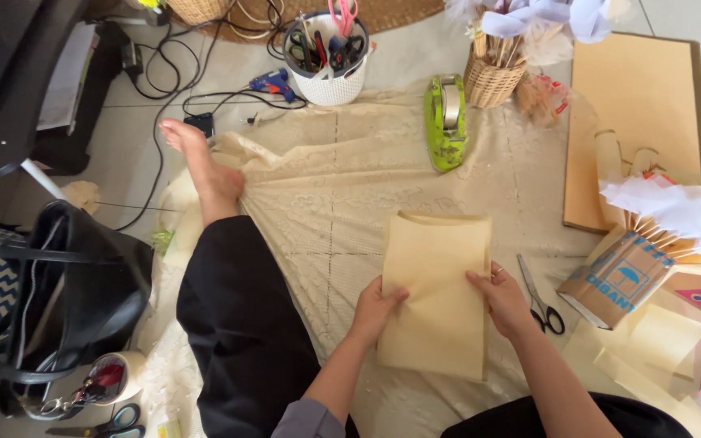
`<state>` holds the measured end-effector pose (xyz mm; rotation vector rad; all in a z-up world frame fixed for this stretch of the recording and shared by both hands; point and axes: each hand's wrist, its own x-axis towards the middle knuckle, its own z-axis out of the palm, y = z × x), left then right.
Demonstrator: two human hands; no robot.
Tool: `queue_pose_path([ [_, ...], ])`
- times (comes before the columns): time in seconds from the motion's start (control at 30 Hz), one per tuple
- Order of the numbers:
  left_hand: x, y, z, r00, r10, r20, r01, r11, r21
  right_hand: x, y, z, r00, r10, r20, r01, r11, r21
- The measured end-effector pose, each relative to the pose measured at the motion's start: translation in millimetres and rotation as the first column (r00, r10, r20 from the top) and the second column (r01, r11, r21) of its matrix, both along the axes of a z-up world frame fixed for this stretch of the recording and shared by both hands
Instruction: The person folds paper sheets and cuts them into smaller segments using scissors while sitting on the floor.
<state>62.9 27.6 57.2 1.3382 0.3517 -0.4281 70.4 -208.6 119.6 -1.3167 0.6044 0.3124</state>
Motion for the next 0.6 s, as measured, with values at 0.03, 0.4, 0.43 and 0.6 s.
queue_pose_path([
  [0.03, -4.0, -0.9, 9.8, 1.000, 0.001, 0.023, -0.002, 1.000, 0.007, -1.4, -2.8, -6.8, 0.994, -0.020, 0.108, 0.018, 0.999, 0.026],
  [0.4, -61.3, 27.2, 182.9, 0.979, 0.079, 0.185, -0.077, 0.997, -0.019, -45.2, 9.5, 79.7, 0.854, -0.048, 0.519, 0.063, 0.998, -0.012],
  [0.43, -67.7, 28.0, 197.0, 0.973, 0.061, 0.222, -0.062, 0.998, -0.002, -50.8, 9.0, 88.6, 0.819, -0.063, 0.571, 0.073, 0.997, 0.004],
  [0.6, -92.8, 21.8, 245.0, 0.973, 0.102, 0.206, -0.091, 0.994, -0.062, -85.3, 6.5, 110.2, 0.783, -0.152, 0.603, 0.102, 0.988, 0.116],
])
